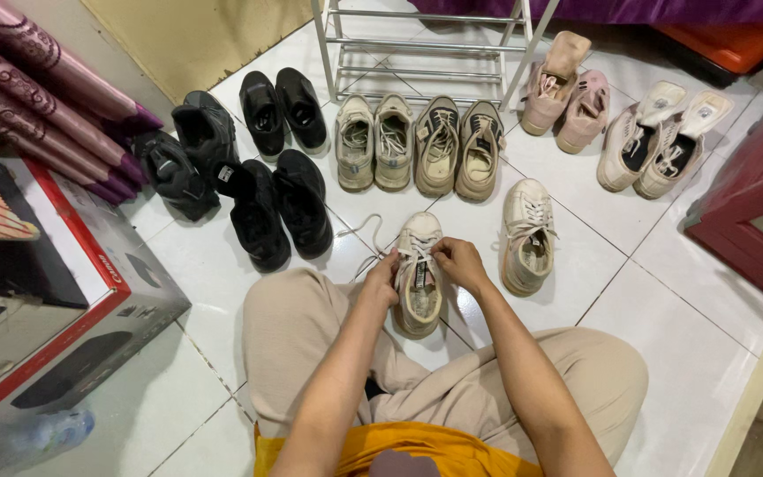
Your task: The person sits on the floor and laces a white sneaker by hand, threading the laces through the eyelets and tying a knot. The finished shoe is then placed on a metal shoe rack.
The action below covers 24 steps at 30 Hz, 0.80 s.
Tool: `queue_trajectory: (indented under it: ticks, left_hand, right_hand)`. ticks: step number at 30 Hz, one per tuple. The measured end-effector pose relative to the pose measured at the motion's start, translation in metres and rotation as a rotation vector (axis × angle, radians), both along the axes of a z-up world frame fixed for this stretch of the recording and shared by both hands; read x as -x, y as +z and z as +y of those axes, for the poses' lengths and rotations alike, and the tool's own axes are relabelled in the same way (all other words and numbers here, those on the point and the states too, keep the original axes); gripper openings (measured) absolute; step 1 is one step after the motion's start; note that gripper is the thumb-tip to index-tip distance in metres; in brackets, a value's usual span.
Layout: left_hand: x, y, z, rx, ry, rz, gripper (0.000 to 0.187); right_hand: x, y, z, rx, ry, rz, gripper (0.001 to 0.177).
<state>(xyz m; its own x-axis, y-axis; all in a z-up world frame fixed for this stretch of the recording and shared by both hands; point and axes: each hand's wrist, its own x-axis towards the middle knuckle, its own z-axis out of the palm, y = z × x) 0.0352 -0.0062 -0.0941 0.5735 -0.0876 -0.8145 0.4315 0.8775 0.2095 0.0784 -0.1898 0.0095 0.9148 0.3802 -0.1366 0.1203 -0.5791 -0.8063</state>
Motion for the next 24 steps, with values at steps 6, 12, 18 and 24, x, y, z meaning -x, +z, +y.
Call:
queue_trajectory:
  ticks: [6, 12, 18, 24]
  left_hand:
    - [-0.012, 0.006, 0.001, -0.007, -0.030, -0.011, 0.034]
    - [-0.025, 0.008, 0.004, -0.308, 0.066, -0.052, 0.027]
    - [-0.035, 0.021, 0.006, -0.396, 0.133, -0.362, 0.023]
    - [-0.027, 0.072, -0.014, -0.429, 0.086, -0.468, 0.023]
  right_hand:
    - [0.003, 0.006, 0.003, 0.020, -0.004, 0.051, 0.017]
    - [0.000, -0.003, 0.000, 0.014, 0.012, -0.009, 0.016]
    - [0.000, -0.009, 0.008, -0.126, 0.027, -0.087, 0.015]
    - [0.011, -0.009, 0.020, -0.422, -0.048, 0.121, 0.018]
